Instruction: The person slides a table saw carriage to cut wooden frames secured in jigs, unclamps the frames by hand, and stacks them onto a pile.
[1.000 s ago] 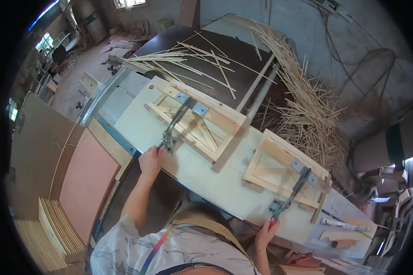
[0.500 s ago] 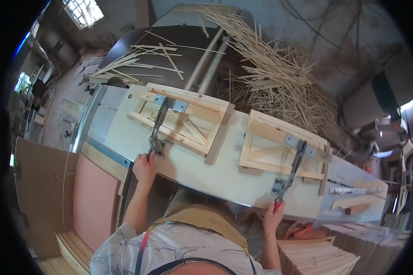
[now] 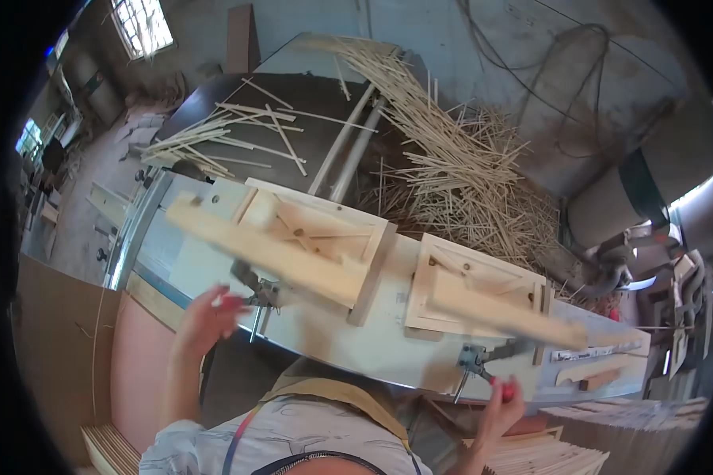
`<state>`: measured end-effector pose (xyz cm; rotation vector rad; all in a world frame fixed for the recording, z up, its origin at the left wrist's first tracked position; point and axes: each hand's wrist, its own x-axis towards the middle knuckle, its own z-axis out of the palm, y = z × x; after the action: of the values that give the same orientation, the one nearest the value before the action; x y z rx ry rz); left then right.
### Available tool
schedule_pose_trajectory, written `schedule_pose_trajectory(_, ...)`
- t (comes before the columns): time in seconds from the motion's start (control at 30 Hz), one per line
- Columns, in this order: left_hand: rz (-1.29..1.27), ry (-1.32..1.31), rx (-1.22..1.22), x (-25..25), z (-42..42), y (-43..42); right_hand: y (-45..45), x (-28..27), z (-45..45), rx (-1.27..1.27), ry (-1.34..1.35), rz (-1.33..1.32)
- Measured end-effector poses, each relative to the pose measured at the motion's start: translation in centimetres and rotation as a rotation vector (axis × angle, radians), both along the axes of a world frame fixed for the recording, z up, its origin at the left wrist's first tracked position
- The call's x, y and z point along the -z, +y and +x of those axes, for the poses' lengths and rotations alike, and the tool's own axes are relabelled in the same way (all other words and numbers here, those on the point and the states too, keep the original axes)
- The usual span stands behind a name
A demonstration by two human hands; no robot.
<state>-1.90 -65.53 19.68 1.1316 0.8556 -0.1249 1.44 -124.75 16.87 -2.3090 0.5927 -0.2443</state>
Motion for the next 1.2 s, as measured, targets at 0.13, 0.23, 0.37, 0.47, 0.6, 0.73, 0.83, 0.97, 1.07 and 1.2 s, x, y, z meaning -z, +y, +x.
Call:
schedule_pose_trajectory(0.13,-0.275,-0.301,0.110,-2.0,-1.4,2.1,5.7,-7.9,2.7,-0.092,0.053,-0.235)
schedule_pose_trajectory(0.23,-0.291,-0.368,0.251,0.7,-3.1,6.6,8.0,-12.2,7.2,-0.295,0.169,-0.877)
schedule_pose_trajectory(0.37,-0.209,-0.298,0.218,4.7,-5.5,8.9,23.6,-16.1,20.5,-0.871,-0.085,-0.679)
schedule_pose_trajectory(0.47,-0.168,-0.275,0.118,7.1,-8.3,8.8,33.5,-6.9,31.5,-1.120,0.068,-0.290)
schedule_pose_trajectory(0.6,-0.074,-0.221,-0.003,8.2,-16.6,8.0,38.4,13.0,39.8,-1.254,0.513,-0.531)
schedule_pose_trajectory(0.73,-0.040,-0.106,-0.233,7.1,-27.3,6.2,38.8,9.4,32.9,-1.455,0.398,-0.643)
schedule_pose_trajectory(0.83,0.096,-0.128,-0.487,6.5,-32.2,2.8,39.2,2.6,28.3,-1.478,0.156,-0.723)
schedule_pose_trajectory(0.97,0.148,-0.214,-0.590,5.9,-34.5,-3.6,38.9,-8.3,20.3,-1.431,-0.362,-0.883)
schedule_pose_trajectory(1.07,0.196,-0.302,-0.590,3.8,-37.0,-9.9,38.1,-14.3,21.8,-1.434,-1.078,-1.053)
schedule_pose_trajectory(1.2,0.562,-0.231,-0.687,-0.5,-43.2,-12.9,35.7,-27.7,8.1,-1.545,-1.514,-0.698)
